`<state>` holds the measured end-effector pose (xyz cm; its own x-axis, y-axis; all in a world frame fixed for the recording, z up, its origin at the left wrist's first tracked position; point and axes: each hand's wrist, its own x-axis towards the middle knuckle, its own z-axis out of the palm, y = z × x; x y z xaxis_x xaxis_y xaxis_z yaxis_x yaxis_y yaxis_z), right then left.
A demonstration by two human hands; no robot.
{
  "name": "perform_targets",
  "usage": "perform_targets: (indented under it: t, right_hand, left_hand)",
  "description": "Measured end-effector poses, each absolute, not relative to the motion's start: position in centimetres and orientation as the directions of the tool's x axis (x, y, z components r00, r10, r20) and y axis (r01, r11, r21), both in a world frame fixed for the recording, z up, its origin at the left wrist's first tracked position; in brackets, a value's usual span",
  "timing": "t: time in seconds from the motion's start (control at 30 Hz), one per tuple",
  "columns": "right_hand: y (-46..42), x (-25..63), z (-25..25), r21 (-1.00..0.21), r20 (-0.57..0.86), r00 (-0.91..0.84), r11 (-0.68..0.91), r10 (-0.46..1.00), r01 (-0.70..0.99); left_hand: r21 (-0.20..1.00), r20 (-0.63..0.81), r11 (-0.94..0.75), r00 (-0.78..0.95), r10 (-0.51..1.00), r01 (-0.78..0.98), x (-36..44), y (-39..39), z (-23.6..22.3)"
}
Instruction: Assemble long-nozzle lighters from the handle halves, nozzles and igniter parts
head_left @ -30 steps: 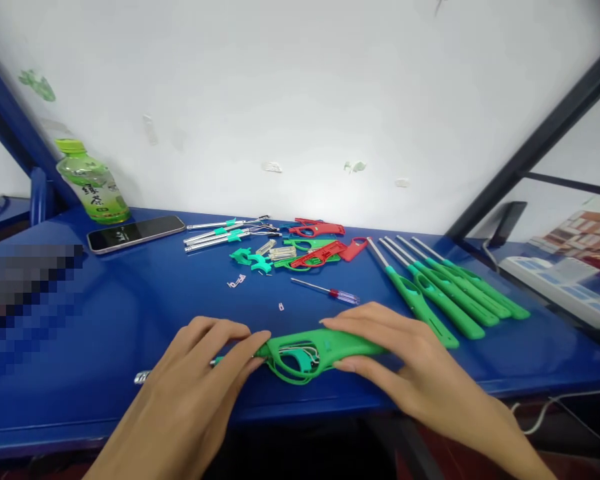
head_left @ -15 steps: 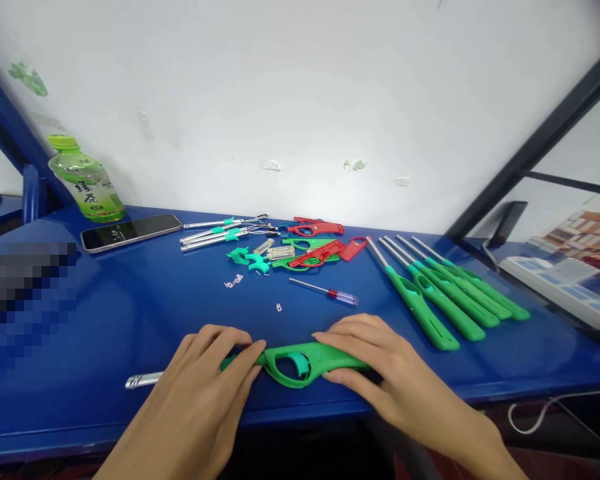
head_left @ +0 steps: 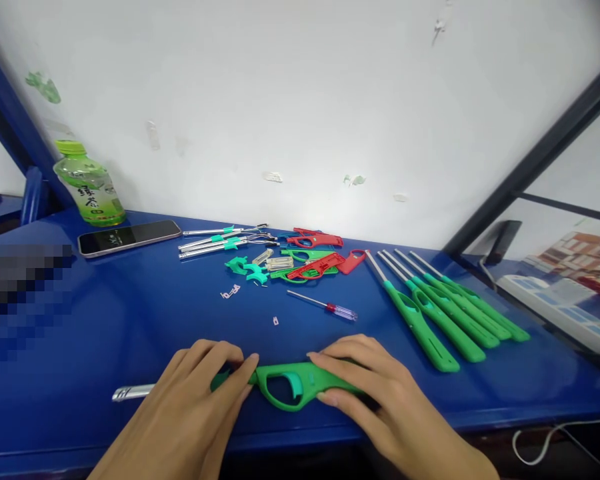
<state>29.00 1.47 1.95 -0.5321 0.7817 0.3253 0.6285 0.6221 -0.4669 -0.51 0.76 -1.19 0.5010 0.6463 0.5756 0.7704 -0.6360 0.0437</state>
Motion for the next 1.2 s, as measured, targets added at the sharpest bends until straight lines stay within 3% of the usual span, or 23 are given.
perform_targets:
  t: [0.33,0.53,0.67,0.87,1.03,1.2]
  right_hand:
    - [0.9,28.8,1.4,-0.501,0.301,-0.45,0.541,0.841,0.676]
    - [0.7,28.7,1.5,-0.502,0.269,-0.42,0.498,0.867,0.707]
    - [0.6,28.8,1.3,-0.496,0.27,-0.407,0.489,0.872,0.718]
    - [0.7,28.9,1.0,-0.521,0.288,-0.411,0.502,0.865,0.69]
    - [0.8,28.8,1.0,-0.512,0.325,-0.413,0.525,0.851,0.679]
    - [0.7,29.0,0.8,-0.487,0.339,-0.429,0.546,0.837,0.681]
  left_hand:
    - [-0.008,0.602,-0.642,0.517,0.609,0.767,0.3,0.6,-0.5]
    - [-0.089,0.547,-0.64,0.575,0.609,0.763,0.7,0.4,0.3]
    - [-0.013,0.541,-0.63,0.535,0.649,0.777,0.2,-0.1,0.6]
    - [0.029,0.484,-0.476,0.404,0.776,0.879,-4.1,-0.3,0.3]
    - [0.064,0.477,-0.61,0.512,0.714,0.79,-4.4,0.3,0.6]
    - [0.152,0.479,-0.599,0.471,0.741,0.786,-1.8,0.0,0.6]
